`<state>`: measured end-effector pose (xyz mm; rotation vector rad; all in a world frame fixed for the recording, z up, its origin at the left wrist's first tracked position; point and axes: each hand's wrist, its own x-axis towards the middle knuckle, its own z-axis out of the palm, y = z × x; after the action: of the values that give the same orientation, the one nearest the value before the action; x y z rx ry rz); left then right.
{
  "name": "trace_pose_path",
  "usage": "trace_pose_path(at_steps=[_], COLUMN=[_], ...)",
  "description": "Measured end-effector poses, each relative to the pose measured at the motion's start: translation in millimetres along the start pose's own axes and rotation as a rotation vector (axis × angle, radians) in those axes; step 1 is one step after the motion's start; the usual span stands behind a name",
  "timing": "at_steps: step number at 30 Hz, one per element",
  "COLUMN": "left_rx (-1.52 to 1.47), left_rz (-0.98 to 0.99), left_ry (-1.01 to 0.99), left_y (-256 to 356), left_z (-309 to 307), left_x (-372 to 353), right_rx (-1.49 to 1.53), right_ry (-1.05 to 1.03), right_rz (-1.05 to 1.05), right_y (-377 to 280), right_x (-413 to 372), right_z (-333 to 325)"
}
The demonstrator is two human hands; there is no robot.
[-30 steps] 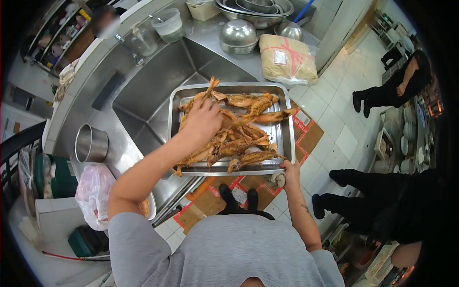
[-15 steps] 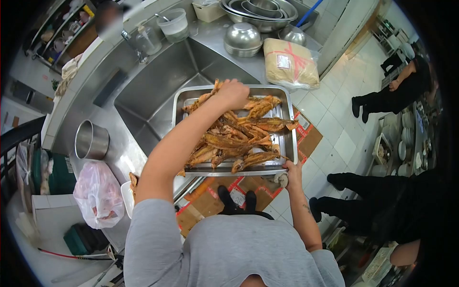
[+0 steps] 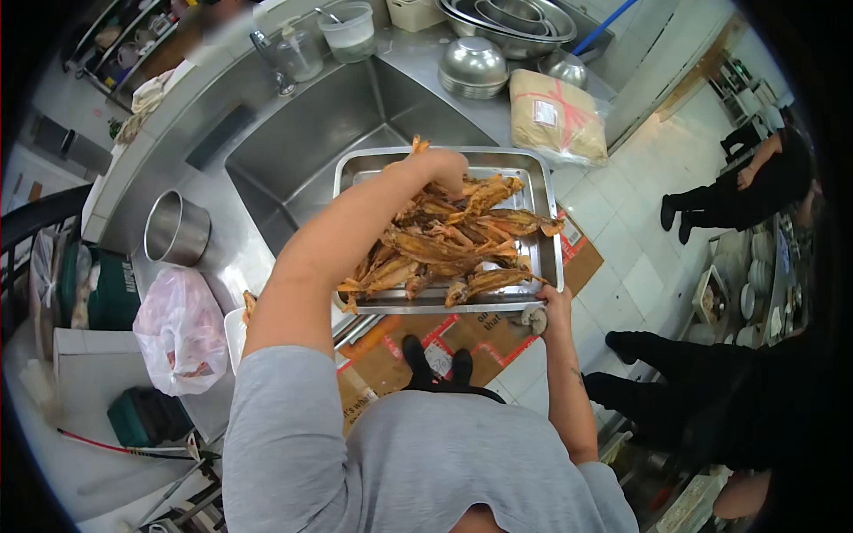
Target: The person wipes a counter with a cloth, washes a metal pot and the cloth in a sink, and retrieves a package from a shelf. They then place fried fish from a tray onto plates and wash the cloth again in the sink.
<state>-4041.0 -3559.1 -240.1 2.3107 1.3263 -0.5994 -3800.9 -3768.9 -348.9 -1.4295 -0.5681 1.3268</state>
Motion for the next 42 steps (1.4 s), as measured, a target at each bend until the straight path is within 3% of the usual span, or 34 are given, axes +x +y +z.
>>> trace_pose_path(at_steps=[2,5,9,18,21,24,26,31,33,35,39,42], left_rx=[-0.041,-0.078,-0.161,-0.009,0.021,-0.175,-0.05,0.228,0.298,0.393,0.575,0.534], left_rz=[-0.022,-0.057,0.128,0.233,0.217,0.187,0.217,0.195,0.141,0.074,0.011,-0.013], left_ry=[0.018,0.229,0.425,0.562,0.465,0.282,0.385,0.56,0.568,0.59,0.439,0.356], left_y=[-5,-17,-28,-24,-16,-7,-13,-28,-32,-43,-60,-73], left_z=[-9,-17,-13,0,-4,-20,-23,-7,15,56,131,174], left_x=[-11,-32,-63,-73,-58,-70,-92,-192,-252,-295,-373,-412], right_rx=[0.059,0.003,0.01,0.022,-0.019,-0.028,-0.03,-0.23,-0.118,-0.076,-0.072,-0.098], right_ry=[-0.005,-0.009,0.041,0.03,0.034,0.023,-0.067,-0.006,-0.09,-0.152,-0.109,-0.07], right_rz=[-0.009,-0.005,0.018,0.017,0.004,0.012,0.031,-0.083,-0.163,-0.027,-0.032,-0.013], right_y=[4,0,-14,-15,-17,-11,-16,3,-9,14,0,-3], right_x=[4,2,-8,-3,-3,2,2,36,22,63,56,57], right_z=[0,1,11,11,11,7,5,-14,0,-30,-18,-17])
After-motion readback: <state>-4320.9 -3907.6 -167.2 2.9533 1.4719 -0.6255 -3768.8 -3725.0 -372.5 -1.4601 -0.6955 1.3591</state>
